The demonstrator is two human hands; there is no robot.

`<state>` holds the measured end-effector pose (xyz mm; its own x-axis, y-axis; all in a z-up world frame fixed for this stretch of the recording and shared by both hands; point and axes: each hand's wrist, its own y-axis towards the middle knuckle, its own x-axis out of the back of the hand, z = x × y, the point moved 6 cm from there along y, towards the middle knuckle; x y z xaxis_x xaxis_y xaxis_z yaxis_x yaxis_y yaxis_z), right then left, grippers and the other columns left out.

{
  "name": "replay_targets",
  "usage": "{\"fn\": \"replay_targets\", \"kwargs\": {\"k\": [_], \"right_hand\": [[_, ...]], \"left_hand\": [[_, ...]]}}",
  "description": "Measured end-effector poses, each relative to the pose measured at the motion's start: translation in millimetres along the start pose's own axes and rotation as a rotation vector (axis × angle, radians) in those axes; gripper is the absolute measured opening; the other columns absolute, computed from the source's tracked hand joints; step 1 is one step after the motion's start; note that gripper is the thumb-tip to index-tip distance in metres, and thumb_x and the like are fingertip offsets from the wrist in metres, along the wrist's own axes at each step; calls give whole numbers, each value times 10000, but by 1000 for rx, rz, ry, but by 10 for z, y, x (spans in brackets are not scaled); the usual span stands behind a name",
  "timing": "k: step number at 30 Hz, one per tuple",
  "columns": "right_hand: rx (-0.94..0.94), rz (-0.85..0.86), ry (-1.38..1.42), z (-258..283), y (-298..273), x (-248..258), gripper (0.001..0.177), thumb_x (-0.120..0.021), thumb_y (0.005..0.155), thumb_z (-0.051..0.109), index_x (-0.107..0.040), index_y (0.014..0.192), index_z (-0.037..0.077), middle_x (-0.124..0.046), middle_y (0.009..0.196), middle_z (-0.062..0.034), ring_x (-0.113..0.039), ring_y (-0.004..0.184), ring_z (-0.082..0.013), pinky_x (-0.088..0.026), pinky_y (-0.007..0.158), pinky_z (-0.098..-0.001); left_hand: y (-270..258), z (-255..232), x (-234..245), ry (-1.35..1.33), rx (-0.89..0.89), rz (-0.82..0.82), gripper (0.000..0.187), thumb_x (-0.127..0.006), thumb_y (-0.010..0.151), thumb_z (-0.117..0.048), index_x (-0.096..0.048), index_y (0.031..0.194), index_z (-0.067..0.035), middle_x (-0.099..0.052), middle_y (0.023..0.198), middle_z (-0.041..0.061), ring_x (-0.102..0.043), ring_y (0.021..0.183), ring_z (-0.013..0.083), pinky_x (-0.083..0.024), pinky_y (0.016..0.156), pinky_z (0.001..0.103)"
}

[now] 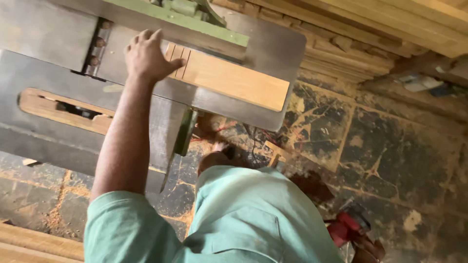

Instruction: The person uses a circular saw to cut grooves into a piece of wood placed on a workshop table, making multiple parallel shallow cuts across the surface.

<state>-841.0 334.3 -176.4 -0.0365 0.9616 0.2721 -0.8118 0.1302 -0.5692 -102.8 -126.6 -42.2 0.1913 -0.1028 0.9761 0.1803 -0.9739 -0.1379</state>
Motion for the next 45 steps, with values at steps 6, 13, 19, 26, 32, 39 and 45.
{"fn": "replay_targets", "kwargs": {"k": [6, 13, 19, 26, 32, 39, 45], "right_hand": [[8, 44, 56, 137, 91, -242, 526, -647, 1120, 563, -523, 1011, 63, -537, 928, -39, -516, 811, -172, -480, 877, -386], [79, 185, 173, 452, 107, -561, 533, -647, 1126, 566, -521, 1028, 57, -539, 949, -41, -513, 826, -171, -476, 898, -385], [-43, 971, 267, 924, -746, -1272, 540, -647, 1132, 569, -520, 1042, 52, -540, 968, -42, -512, 839, -169, -473, 916, -385], [222, 1310, 67, 884, -2870, -1937, 507, -700, 1040, 481, -589, 1299, 59, -597, 1096, -63, -574, 868, -203, -523, 782, -383], [580, 1149, -68, 429, -3804, -2246, 271, -699, 1030, 163, -618, 1240, 12, -656, 975, -82, -623, 769, -144, -540, 632, -287], [745, 1184, -120, -125, -3896, -2200, 202, -652, 1052, 132, -589, 1186, -5, -648, 918, -98, -619, 707, -163, -539, 665, -303], [789, 1133, -167, -263, -3837, -2211, 156, -645, 1048, 108, -584, 1116, -18, -628, 834, -75, -609, 675, -145, -539, 647, -300]], "left_hand": [[-471, -1145, -645, 178, -639, 71, 934, -748, 768, -705, -457, 1487, -184, -451, 1505, 69, -399, 1381, 265, -304, 1156, 493], [-233, -1084, -763, -68, -704, -82, 831, -764, 703, -766, -622, 1344, -257, -515, 1402, 46, -410, 1348, 273, -315, 1100, 494], [-85, -1018, -763, -51, -690, -67, 849, -738, 698, -825, -615, 1351, -296, -519, 1397, 31, -421, 1340, 278, -315, 1145, 502], [158, -1087, -904, 142, -772, -1, 934, -687, 716, -885, -554, 1393, -256, -483, 1425, 61, -416, 1350, 285, -344, 1126, 520], [193, -1033, -1034, 215, -805, 58, 968, -630, 712, -922, -510, 1404, -256, -465, 1431, 55, -393, 1349, 274, -317, 1126, 514], [188, -952, -1009, 132, -758, 60, 972, -654, 712, -889, -534, 1415, -229, -481, 1435, 33, -388, 1382, 246, -311, 1156, 493], [218, -979, -1016, 69, -808, -59, 953, -721, 669, -878, -609, 1324, -195, -517, 1351, 43, -422, 1327, 251, -333, 1106, 503]]}}
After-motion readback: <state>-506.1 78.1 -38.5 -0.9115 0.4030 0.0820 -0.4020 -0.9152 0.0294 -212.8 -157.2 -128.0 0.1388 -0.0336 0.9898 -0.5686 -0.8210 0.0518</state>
